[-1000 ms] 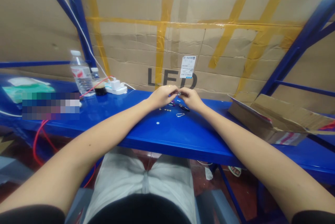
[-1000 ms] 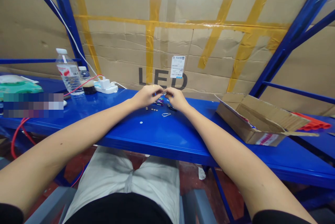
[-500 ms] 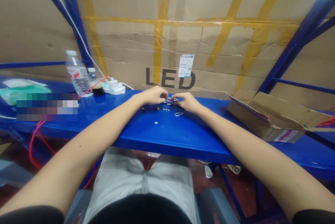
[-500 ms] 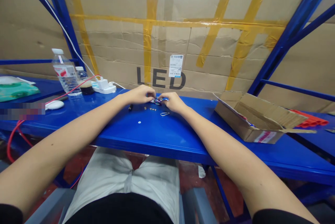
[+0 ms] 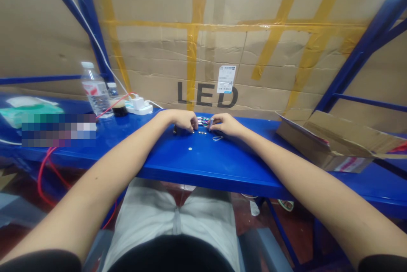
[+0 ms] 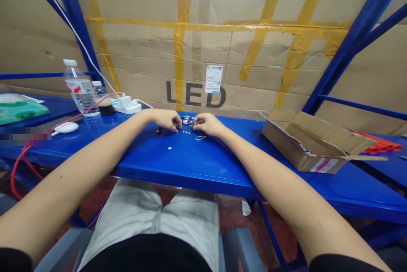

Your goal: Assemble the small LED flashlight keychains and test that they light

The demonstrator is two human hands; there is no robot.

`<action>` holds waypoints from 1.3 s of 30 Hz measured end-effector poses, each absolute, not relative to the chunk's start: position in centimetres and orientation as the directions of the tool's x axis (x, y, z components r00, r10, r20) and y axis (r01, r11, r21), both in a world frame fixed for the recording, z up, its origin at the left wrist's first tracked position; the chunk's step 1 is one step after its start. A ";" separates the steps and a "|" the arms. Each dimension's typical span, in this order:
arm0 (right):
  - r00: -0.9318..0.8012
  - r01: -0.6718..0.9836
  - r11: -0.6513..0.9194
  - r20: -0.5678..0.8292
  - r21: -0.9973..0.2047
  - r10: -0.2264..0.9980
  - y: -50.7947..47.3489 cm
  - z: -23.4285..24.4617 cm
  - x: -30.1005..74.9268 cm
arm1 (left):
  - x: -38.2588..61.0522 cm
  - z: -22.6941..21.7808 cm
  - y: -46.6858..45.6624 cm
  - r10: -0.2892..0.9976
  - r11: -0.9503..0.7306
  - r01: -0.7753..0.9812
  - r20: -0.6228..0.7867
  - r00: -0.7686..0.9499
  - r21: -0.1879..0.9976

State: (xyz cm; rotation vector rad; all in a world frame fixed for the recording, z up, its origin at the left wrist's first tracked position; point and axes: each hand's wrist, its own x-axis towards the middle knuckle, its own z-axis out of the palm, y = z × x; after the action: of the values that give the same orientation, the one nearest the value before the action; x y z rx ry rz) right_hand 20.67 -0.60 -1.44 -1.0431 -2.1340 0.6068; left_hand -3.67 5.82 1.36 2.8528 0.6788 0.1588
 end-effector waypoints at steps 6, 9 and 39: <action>-0.463 0.465 0.592 0.390 -0.658 0.796 -0.5 -1.5 20.6 | -3.5 1.4 5.6 0.578 -0.787 0.567 -0.030 0.815 0.242; -0.462 0.445 0.579 0.378 -0.683 0.802 -0.5 -1.6 20.7 | -3.2 1.8 5.0 0.636 -0.740 0.636 -0.081 0.768 0.217; -0.457 0.486 0.605 0.407 -0.630 0.791 -0.4 -1.9 20.4 | -3.2 2.3 4.2 0.724 -0.684 0.721 -0.015 0.690 0.114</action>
State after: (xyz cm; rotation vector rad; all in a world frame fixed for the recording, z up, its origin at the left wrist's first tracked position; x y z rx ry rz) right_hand 20.41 -0.44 -1.91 -1.0032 -2.1382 0.5656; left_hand -3.21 4.20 2.28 2.7852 1.1949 0.0476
